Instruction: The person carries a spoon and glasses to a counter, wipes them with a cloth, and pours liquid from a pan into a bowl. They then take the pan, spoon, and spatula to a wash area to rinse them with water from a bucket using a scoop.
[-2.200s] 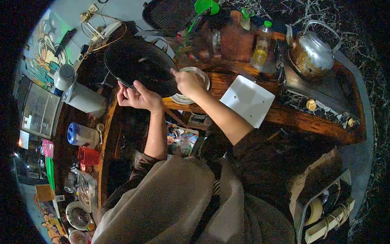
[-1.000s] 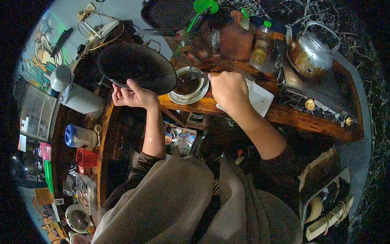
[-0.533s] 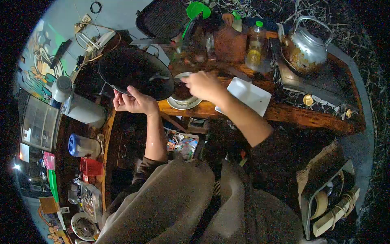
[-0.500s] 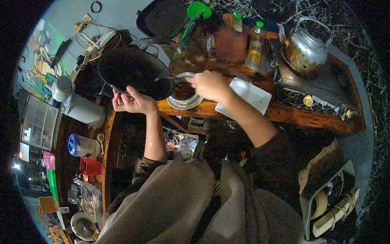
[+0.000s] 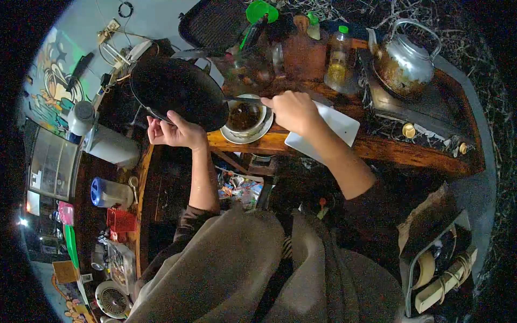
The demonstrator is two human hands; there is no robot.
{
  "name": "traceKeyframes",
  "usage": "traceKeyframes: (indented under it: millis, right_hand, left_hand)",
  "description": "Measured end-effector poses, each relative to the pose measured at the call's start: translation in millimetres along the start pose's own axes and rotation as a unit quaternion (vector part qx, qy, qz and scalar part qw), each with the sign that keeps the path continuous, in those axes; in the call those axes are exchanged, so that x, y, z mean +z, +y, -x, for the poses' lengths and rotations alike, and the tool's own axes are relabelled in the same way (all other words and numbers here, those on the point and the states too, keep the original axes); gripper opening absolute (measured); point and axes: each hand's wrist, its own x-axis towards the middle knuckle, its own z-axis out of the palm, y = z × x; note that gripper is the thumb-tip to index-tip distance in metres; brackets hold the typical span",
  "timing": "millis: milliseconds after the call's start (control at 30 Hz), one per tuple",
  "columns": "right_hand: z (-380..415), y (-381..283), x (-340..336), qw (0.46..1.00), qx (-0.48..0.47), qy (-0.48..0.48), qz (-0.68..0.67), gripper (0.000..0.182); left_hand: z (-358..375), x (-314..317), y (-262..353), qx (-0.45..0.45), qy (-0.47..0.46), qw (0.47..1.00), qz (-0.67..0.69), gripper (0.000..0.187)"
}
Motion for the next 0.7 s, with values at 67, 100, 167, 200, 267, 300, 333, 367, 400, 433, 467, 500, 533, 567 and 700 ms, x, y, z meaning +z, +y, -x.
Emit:
traceKeyframes:
  millis: [67, 100, 167, 200, 267, 300, 333, 367, 400, 433, 467, 500, 533, 567, 700]
  right_hand:
    - [6.1, 7.5, -10.9, 1.000, 0.005, -0.007, 0.002, 0.024]
    - [8.9, 12.3, -14.9, 1.000, 0.013, 0.002, 0.015, 0.022]
    - [6.0, 17.8, -13.0, 0.998, 0.033, 0.003, 0.050, 0.021]
    - [5.1, 16.1, -10.0, 0.998, 0.033, 0.001, 0.049, 0.021]
    - [1.1, 9.6, -4.9, 0.997, 0.033, 0.036, 0.058, 0.030]
    - [-1.2, 8.0, 1.8, 0.997, 0.034, 0.037, 0.057, 0.030]
    - [-3.9, 6.6, 10.4, 0.997, 0.026, 0.062, 0.044, 0.033]
    - [-6.0, 5.0, 15.6, 0.996, 0.018, 0.088, 0.030, 0.036]
    - [-6.9, 2.3, 15.9, 0.995, 0.019, 0.089, 0.028, 0.036]
    - [-7.1, -0.5, 16.3, 0.994, 0.015, 0.102, 0.023, 0.037]
    - [-7.0, -2.8, 16.5, 0.993, 0.011, 0.115, 0.018, 0.038]
    - [-6.8, -4.7, 16.0, 0.993, 0.012, 0.115, 0.017, 0.038]
    - [-6.7, -6.4, 14.4, 0.994, 0.013, 0.111, 0.016, 0.039]
    - [-6.6, -7.6, 12.7, 0.994, 0.013, 0.107, 0.015, 0.040]
    - [-4.9, -12.6, 7.1, 0.994, 0.017, 0.106, 0.020, 0.041]
  left_hand:
    - [-0.3, -2.0, -2.9, -0.008, 0.010, 1.000, 0.009, 0.038]
    - [0.1, -4.9, -3.5, -0.007, -0.004, 1.000, 0.003, 0.038]
    - [2.6, -8.3, -5.6, -0.007, -0.019, 1.000, -0.004, 0.038]
    - [4.0, -9.0, -6.3, -0.014, -0.021, 1.000, -0.001, 0.038]
    - [4.9, -8.8, -5.4, -0.021, -0.023, 1.000, 0.003, 0.039]
    - [3.7, -8.1, -1.5, -0.012, -0.024, 1.000, -0.001, 0.038]
    - [3.3, -7.7, 1.4, -0.004, -0.026, 1.000, -0.006, 0.038]
    - [3.7, -7.4, 2.5, -0.002, -0.027, 1.000, -0.005, 0.038]
    - [4.2, -7.0, 3.6, 0.018, -0.032, 0.999, 0.000, 0.038]
    - [4.6, -7.4, 4.3, 0.037, -0.038, 0.999, 0.005, 0.037]
    - [4.9, -8.5, 4.3, 0.038, -0.040, 0.998, 0.005, 0.037]
    - [5.3, -9.9, 4.1, 0.056, -0.044, 0.997, -0.009, 0.037]
    - [5.7, -11.0, 4.2, 0.073, -0.047, 0.996, -0.024, 0.036]
    - [5.9, -11.9, 5.0, 0.073, -0.048, 0.996, -0.024, 0.036]
    - [3.6, -14.5, 5.1, 0.073, -0.037, 0.996, -0.034, 0.035]
